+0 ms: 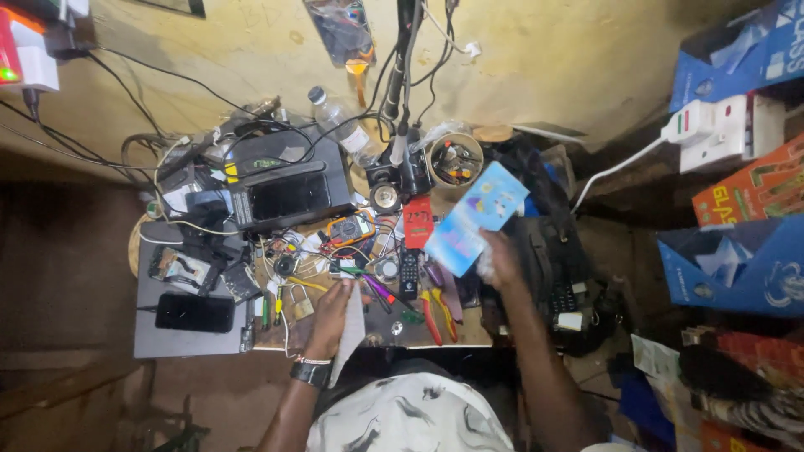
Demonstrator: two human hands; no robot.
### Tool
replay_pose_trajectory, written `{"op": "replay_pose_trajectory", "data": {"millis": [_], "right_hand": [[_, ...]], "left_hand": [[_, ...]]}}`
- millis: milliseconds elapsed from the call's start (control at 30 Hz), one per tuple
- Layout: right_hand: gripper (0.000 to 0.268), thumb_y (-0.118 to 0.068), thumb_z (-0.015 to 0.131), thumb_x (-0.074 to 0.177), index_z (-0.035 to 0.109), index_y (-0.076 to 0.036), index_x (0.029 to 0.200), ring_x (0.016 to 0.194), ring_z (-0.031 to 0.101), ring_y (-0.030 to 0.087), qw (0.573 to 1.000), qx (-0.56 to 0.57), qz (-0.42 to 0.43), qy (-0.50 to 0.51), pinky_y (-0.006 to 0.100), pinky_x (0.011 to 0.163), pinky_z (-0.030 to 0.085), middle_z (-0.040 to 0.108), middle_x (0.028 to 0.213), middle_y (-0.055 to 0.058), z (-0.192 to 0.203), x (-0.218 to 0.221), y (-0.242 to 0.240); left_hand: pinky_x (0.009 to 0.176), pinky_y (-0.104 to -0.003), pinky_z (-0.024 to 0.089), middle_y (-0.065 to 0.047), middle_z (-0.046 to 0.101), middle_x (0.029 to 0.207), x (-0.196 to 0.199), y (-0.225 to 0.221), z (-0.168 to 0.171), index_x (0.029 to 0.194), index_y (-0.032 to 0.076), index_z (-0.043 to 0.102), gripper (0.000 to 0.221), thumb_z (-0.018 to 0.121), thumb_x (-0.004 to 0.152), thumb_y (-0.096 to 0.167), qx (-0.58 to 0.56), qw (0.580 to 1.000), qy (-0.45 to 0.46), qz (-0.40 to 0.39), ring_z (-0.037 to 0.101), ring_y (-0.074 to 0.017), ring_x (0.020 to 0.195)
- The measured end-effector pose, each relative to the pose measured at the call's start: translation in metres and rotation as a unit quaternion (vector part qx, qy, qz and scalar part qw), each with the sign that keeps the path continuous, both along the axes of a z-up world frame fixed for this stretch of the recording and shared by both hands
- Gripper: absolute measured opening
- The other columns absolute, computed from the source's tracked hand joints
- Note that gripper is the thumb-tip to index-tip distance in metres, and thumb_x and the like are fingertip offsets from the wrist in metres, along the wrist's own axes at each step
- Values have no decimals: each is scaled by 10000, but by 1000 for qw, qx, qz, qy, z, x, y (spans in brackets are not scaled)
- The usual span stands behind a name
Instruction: A person is performing repair work on a small electronic circuit board at a cluttered workbench, involving inspection and tool use.
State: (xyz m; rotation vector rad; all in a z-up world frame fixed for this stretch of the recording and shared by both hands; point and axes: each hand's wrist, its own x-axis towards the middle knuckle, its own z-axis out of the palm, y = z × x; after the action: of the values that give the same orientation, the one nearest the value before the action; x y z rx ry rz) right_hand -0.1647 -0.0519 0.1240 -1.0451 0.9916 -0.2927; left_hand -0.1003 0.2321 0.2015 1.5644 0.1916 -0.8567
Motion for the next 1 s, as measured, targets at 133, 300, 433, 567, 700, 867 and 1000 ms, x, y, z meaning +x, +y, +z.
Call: {"op": "replay_pose_trajectory", "data": {"millis": [133, 300, 433, 567, 700, 867, 1000], "right_hand": [[436, -313, 667, 805, 522, -51, 1122, 1056, 488, 230, 997, 6, -75, 6, 443, 901, 352, 517, 1095, 149, -27, 36, -57], [413, -426, 662, 787, 612, -67, 984, 860, 538, 234, 995, -77, -56, -5, 415, 786, 426, 566, 898, 133, -42, 77, -128], [282, -393, 693, 781, 689, -117, 838, 874, 572, 164, 970, -239, 21, -44, 345, 849, 425, 637, 862, 75, -33, 91, -132], [194, -295, 567, 807, 623, -114, 845, 643, 596, 187, 996, -21, 24, -87, 344, 604, 504, 603, 742, 72, 16, 58, -29], [255, -378, 633, 765, 598, -142, 857, 369, 461, 77, 983, 107, 131, -71, 191, 301, 353, 491, 518, -19, -5, 21, 58], [286, -209, 645, 722, 643, -126, 996, 658, 580, 126, 930, -58, 361, -35, 247, 535, 481, 601, 774, 51, 93, -7, 136], [361, -275, 677, 709, 615, -195, 1055, 915, 598, 159, 854, -223, 470, -10, 325, 781, 467, 657, 909, 23, 51, -13, 141]], "left_hand": [[431, -209, 403, -152, 662, 741, 4, 6, -16, 969, 69, 610, 384, 418, 881, 390, 1, 997, 40, 70, 555, -140, 535], [442, -249, 465, -176, 654, 743, 3, -1, -25, 957, 61, 622, 385, 465, 864, 400, 9, 996, 50, 69, 582, -178, 541], [449, -268, 496, -174, 652, 739, 2, -3, -14, 940, 70, 624, 364, 472, 862, 392, 8, 997, 46, 64, 597, -179, 559], [427, -257, 448, -113, 619, 740, 9, 4, -33, 926, 91, 592, 407, 428, 886, 461, -1, 991, 48, 121, 534, -156, 521], [406, -210, 432, -84, 644, 724, 19, 3, -55, 923, 103, 584, 492, 333, 882, 524, -156, 964, 167, 133, 529, -121, 480], [454, -210, 392, -82, 589, 727, 16, -19, -42, 912, 74, 586, 364, 418, 907, 396, -63, 957, 98, 264, 511, -135, 532], [620, -251, 423, -54, 576, 799, 14, -25, -78, 924, 102, 582, 264, 532, 846, 350, 94, 966, -27, 238, 497, -124, 672]]}}
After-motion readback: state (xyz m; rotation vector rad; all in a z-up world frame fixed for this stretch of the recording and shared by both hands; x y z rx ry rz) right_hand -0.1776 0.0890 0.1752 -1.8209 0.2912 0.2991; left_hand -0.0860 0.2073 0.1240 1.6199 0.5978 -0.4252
